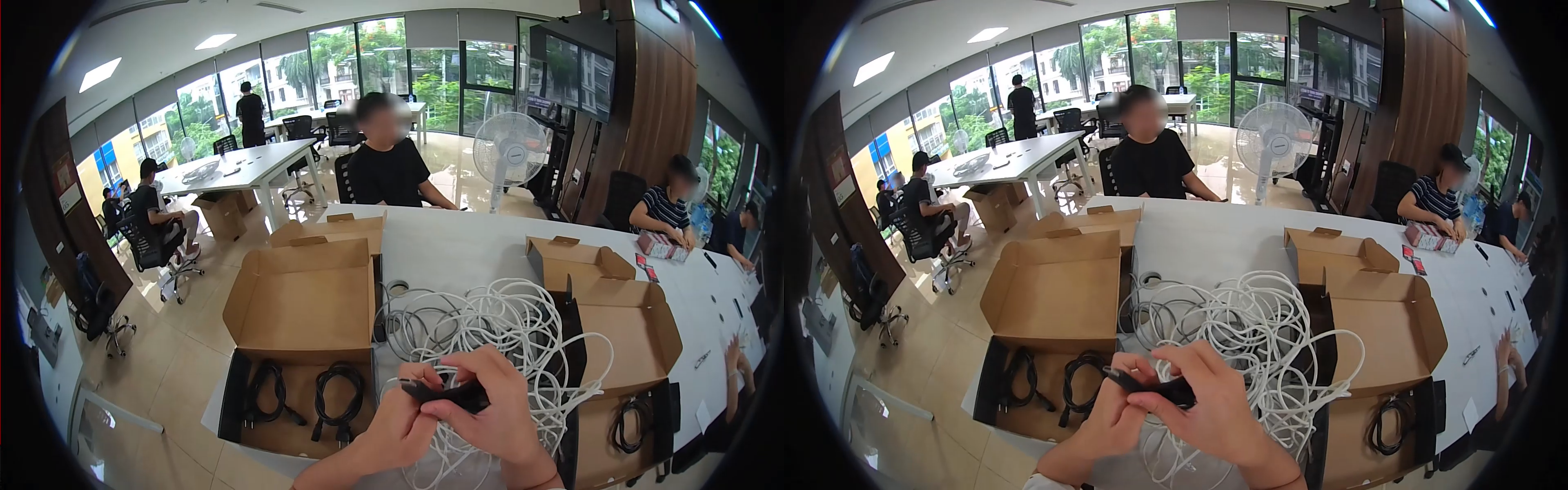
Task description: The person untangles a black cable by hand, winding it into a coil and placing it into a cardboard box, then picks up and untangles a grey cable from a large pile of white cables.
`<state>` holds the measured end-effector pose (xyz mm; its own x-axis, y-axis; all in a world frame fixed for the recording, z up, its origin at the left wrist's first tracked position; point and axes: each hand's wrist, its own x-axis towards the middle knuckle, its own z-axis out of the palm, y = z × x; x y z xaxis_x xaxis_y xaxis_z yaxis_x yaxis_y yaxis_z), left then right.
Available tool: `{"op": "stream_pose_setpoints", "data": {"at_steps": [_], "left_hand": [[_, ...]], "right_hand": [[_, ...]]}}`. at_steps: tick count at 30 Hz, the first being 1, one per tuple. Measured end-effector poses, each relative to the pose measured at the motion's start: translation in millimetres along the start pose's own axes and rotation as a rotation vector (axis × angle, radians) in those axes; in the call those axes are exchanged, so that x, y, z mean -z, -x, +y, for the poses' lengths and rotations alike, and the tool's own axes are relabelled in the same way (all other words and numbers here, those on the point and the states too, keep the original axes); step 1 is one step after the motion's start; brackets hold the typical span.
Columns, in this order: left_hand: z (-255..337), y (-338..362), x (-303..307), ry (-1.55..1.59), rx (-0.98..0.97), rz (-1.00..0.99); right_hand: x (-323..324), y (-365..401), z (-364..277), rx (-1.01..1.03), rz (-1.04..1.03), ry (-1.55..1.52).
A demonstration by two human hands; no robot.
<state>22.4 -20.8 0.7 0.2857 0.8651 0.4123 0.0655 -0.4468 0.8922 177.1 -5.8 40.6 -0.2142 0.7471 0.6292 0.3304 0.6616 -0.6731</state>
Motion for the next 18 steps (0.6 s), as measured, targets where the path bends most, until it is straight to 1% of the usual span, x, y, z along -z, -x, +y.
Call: {"op": "stream_pose_setpoints", "data": {"at_steps": [2,5,8,11,14,17,18], "left_hand": [[-13.3,3.9,0.9,0.095,-0.037,0.017],[0.0,0.9,9.7,0.374,0.152,-0.126],[0.6,-1.3,12.9,0.355,0.129,-0.196],[2.8,-3.4,10.8,0.437,-0.023,-0.171],[-1.4,-2.7,14.1,0.398,0.018,-0.178],[3.1,-4.4,9.1,0.465,0.089,-0.061],[2.0,-5.2,9.2,0.482,0.1,-0.068]], "right_hand": [[-3.7,-0.1,0.9,-0.001,0.012,-0.003],[0.2,0.0,6.3,0.091,-0.062,-0.018],[-0.7,4.8,13.5,0.152,-0.057,-0.051],[2.1,3.9,12.7,0.172,-0.086,-0.025],[2.0,2.3,11.1,0.217,-0.139,0.046],[1.6,1.3,12.9,0.241,-0.165,0.052],[2.7,0.3,13.1,0.263,-0.172,0.063]]}}
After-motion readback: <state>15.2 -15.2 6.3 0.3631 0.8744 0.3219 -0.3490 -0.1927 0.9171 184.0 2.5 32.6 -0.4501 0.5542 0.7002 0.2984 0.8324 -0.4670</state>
